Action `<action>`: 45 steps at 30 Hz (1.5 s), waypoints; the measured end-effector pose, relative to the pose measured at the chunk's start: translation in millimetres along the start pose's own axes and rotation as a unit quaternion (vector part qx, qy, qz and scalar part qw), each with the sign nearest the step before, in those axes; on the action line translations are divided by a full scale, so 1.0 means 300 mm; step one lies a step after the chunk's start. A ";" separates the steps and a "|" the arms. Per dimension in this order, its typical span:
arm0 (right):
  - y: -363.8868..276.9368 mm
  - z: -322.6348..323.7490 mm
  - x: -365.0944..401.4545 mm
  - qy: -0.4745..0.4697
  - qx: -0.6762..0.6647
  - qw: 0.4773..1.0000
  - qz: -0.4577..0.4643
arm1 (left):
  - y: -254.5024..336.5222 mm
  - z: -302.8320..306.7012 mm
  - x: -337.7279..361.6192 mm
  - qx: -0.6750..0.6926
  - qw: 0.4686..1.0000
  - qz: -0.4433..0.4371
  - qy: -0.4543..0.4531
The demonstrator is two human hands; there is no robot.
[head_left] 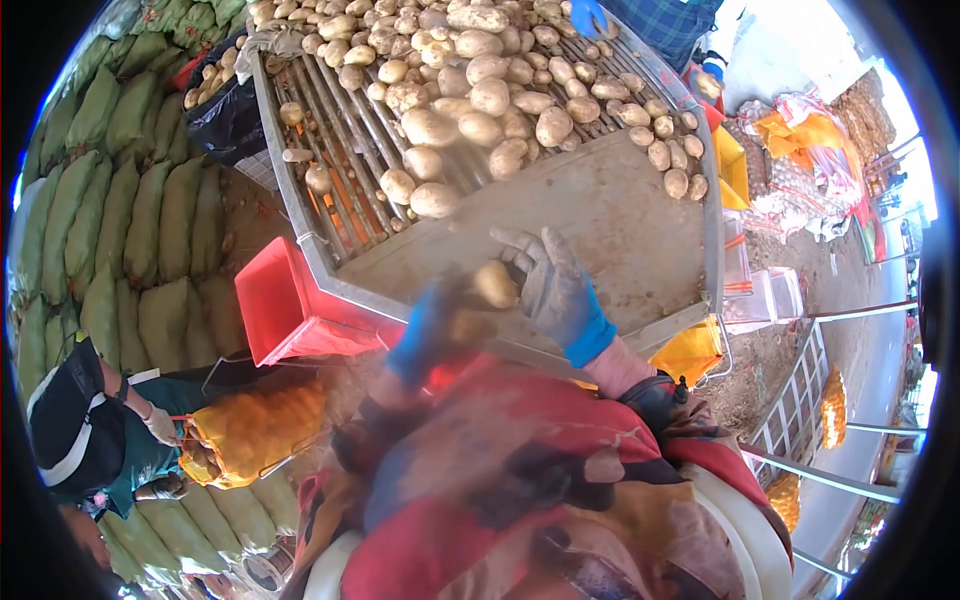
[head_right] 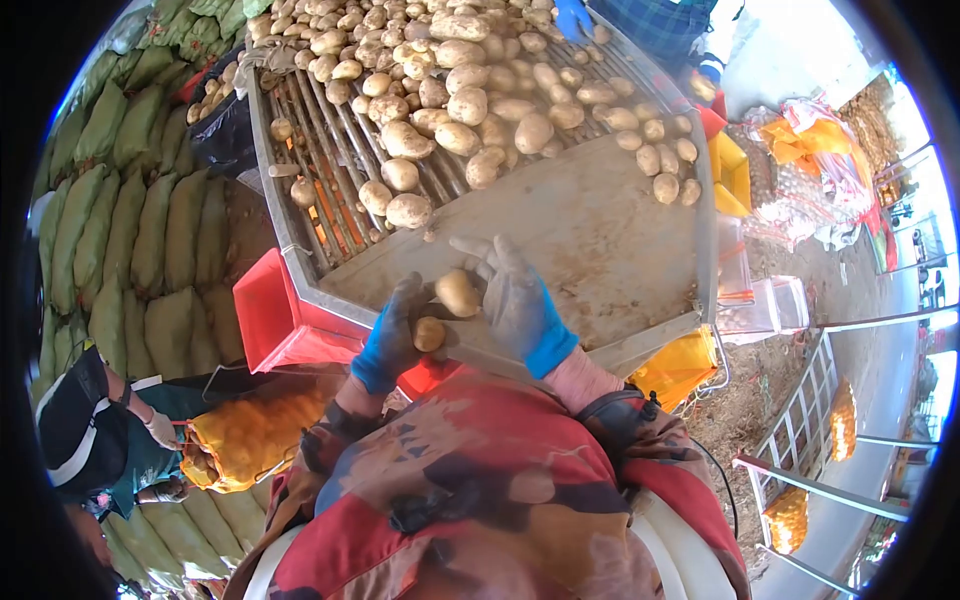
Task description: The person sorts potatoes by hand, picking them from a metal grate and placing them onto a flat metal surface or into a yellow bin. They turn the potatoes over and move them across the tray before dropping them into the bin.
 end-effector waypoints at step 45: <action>-0.163 1.154 0.673 0.489 0.434 0.753 0.079 | 0.191 0.085 -0.033 -0.384 0.900 -0.169 0.121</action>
Point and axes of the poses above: each hand's wrist, its own x-axis away from the middle knuckle, its own z-axis out of the back of the hand, y = z × x, the point moved 9 cm from there along -x, towards the middle knuckle, and after that the axes turned 15 degrees about x, right-handed, at the moved point
